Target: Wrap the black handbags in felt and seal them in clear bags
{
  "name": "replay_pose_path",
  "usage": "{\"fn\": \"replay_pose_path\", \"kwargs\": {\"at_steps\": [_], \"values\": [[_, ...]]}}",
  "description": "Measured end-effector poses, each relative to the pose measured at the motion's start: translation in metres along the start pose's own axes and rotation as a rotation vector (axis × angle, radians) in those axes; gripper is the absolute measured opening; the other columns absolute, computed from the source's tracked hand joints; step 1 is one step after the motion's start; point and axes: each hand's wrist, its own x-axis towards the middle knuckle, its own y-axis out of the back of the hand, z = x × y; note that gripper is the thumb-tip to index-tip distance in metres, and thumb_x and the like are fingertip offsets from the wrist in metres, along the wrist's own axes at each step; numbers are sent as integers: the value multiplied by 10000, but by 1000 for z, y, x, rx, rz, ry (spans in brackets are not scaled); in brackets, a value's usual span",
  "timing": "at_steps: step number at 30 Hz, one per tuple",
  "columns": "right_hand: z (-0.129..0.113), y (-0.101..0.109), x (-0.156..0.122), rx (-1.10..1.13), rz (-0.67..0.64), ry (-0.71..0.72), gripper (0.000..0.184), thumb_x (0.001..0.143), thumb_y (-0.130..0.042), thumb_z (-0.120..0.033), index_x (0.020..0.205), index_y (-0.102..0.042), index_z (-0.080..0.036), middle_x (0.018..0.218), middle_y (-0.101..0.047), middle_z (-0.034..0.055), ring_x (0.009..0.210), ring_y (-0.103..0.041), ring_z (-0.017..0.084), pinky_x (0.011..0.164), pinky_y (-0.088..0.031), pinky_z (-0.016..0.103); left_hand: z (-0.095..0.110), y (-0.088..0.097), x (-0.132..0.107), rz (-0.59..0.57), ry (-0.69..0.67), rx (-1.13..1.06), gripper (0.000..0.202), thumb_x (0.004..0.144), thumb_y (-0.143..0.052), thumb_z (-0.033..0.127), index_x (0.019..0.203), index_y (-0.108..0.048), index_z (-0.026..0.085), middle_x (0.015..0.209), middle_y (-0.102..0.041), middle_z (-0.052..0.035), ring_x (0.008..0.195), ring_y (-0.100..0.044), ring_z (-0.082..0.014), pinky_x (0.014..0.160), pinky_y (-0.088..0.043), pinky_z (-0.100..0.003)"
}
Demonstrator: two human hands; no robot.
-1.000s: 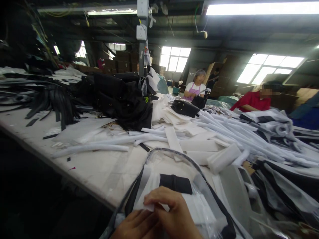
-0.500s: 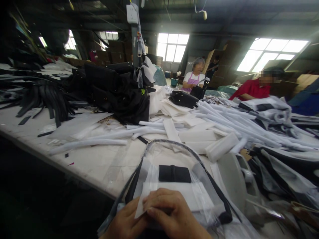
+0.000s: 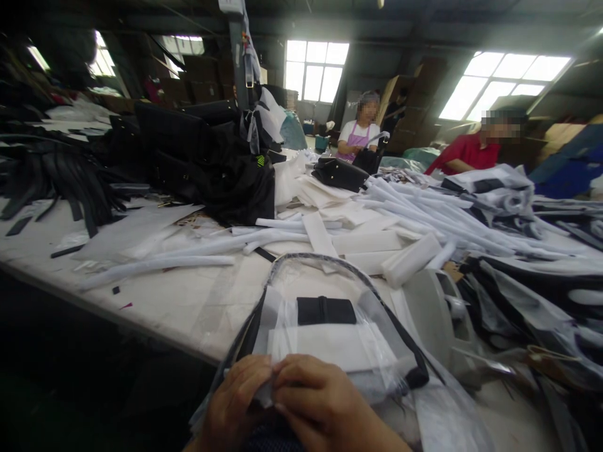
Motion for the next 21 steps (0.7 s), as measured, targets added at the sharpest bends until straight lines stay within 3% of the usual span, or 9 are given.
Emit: {"fn": "replay_pose_path", "kwargs": {"at_steps": [2, 5, 9, 11, 12, 15, 18, 21], "values": [[1, -4, -2, -92, 8, 67, 251, 901, -551, -12, 1084, -698, -102, 975, -699, 127, 1029, -658, 210, 922, -568, 325, 2, 2, 2, -16, 29, 55, 298, 1047, -477, 336, 1190, -621, 117, 1089, -679, -109, 1084, -652, -168, 956, -551, -264], [0, -6, -10, -220, 63, 155, 215, 932, -540, -33, 1084, -682, -90, 958, -718, 129, 1044, -668, 217, 965, -564, 338, 5, 5, 4, -69, 55, 104, 278, 1052, -465, 265, 1209, -661, 147, 1166, -647, -113, 1119, -628, -164, 957, -535, -239], [-1, -20, -45, -310, 127, 222, 143, 977, -578, -139, 1072, -683, -131, 906, -768, 77, 960, -722, 180, 931, -577, 255, 5, 8, 8, -138, 27, 99, 382, 1071, -377, 320, 1222, -670, 125, 1323, -615, -138, 1299, -515, -242, 1078, -464, -343], [5, -40, -71, -257, 190, 83, 133, 979, -596, -210, 1052, -698, -164, 892, -774, 65, 867, -745, 159, 840, -595, 199, 3, 9, 8, -196, 9, 72, 406, 1066, -385, 347, 1252, -648, 100, 1345, -620, -139, 1363, -463, -272, 1105, -443, -376], [9, -53, -83, -218, 239, -52, 138, 974, -604, -236, 1045, -708, -179, 904, -776, 68, 828, -752, 158, 798, -601, 188, 2, 9, 9, -230, -4, 53, 399, 1061, -406, 344, 1270, -632, 91, 1339, -632, -134, 1374, -457, -271, 1110, -441, -379], [26, -99, -102, -32, 346, -523, 319, 873, -713, -324, 1159, -714, -183, 1078, -772, 119, 955, -751, 267, 855, -612, 333, -2, 10, 10, -294, -37, 9, 400, 1043, -472, 345, 1308, -596, 73, 1310, -662, -131, 1343, -509, -247, 1104, -452, -374], [40, -132, -90, 425, 400, -859, 504, 766, -783, -412, 1203, -705, -173, 1161, -745, 136, 1074, -700, 328, 951, -550, 435, -4, 11, 13, -305, -58, 14, 371, 1033, -511, 317, 1315, -599, 92, 1310, -666, -130, 1302, -555, -229, 1091, -465, -367], [44, -141, -70, 694, 481, -936, 470, 723, -786, -538, 984, -762, -147, 983, -773, 118, 960, -711, 309, 875, -544, 396, -6, 12, 19, -309, -89, 33, 338, 1037, -504, 275, 1328, -607, 137, 1318, -664, -117, 1292, -566, -221, 1079, -474, -370]]}}
